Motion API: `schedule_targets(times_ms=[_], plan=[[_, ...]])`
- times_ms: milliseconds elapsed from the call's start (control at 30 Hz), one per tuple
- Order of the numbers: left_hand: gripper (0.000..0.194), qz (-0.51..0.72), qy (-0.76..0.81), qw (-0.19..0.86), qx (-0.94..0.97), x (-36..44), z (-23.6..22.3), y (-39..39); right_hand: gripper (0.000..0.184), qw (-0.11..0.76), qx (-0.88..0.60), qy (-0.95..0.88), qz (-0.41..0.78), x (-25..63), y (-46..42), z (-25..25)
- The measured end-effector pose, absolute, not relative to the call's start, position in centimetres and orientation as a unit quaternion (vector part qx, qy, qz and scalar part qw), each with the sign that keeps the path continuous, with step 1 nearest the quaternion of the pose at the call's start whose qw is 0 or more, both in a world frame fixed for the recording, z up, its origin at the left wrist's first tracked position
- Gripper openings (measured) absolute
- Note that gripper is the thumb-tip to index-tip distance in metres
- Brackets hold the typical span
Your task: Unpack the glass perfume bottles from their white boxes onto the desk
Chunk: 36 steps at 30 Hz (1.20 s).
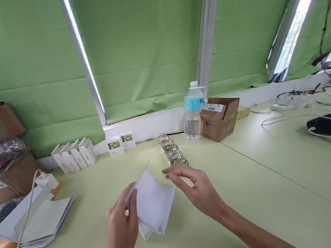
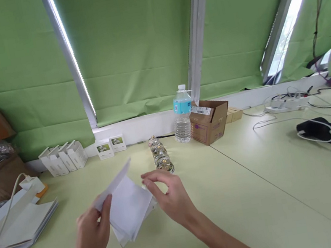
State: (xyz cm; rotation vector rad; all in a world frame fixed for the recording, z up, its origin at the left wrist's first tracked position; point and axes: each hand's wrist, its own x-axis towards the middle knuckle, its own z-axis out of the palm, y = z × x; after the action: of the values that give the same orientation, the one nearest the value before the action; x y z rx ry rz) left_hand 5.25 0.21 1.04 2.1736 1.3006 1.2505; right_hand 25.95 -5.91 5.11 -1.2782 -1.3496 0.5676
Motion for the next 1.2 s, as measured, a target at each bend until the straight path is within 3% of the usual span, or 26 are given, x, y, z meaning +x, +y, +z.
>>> schedule_targets(times_ms=[100,233,333,500,733,800,1000,1200], plan=[[0.042,0.473,0.52,0.261,0.662,5.4,1.4,0.8,0.024,0.486,-0.587,-0.603,0.234,25.8,-5.9,4.6],[0.027,0.549,0.481,0.388,0.563,5.6,1.9,1.3,0.031,0.456,-0.537,-0.554,0.444,25.4,-5.5,3.6],[0.044,0.596,0.456,0.445,0.488,5.8,2.6,1.1,0.034,0.474,-0.483,-0.506,0.535,25.3,-5.2,3.2],[0.044,0.663,0.415,0.417,0.462,6.1,3.2,0.5,0.032,0.516,-0.491,-0.446,0.542,25.2,-4.9,3.3],[0.012,0.542,0.426,0.438,0.577,5.0,2.4,1.6,0.033,0.531,-0.506,-0.412,0.541,25.9,-4.4,2.6],[0.018,0.517,0.423,0.456,0.588,4.8,2.8,1.5,0.035,0.529,-0.511,-0.41,0.539,26.1,-4.3,2.5],[0.059,0.444,0.361,0.634,0.52,3.7,3.7,2.2,0.045,0.513,-0.484,-0.452,0.546,25.7,-4.4,2.8],[0.059,0.551,0.465,0.538,0.436,-2.1,2.6,6.7,0.054,0.499,-0.503,-0.502,0.496,25.9,-4.6,2.9]])
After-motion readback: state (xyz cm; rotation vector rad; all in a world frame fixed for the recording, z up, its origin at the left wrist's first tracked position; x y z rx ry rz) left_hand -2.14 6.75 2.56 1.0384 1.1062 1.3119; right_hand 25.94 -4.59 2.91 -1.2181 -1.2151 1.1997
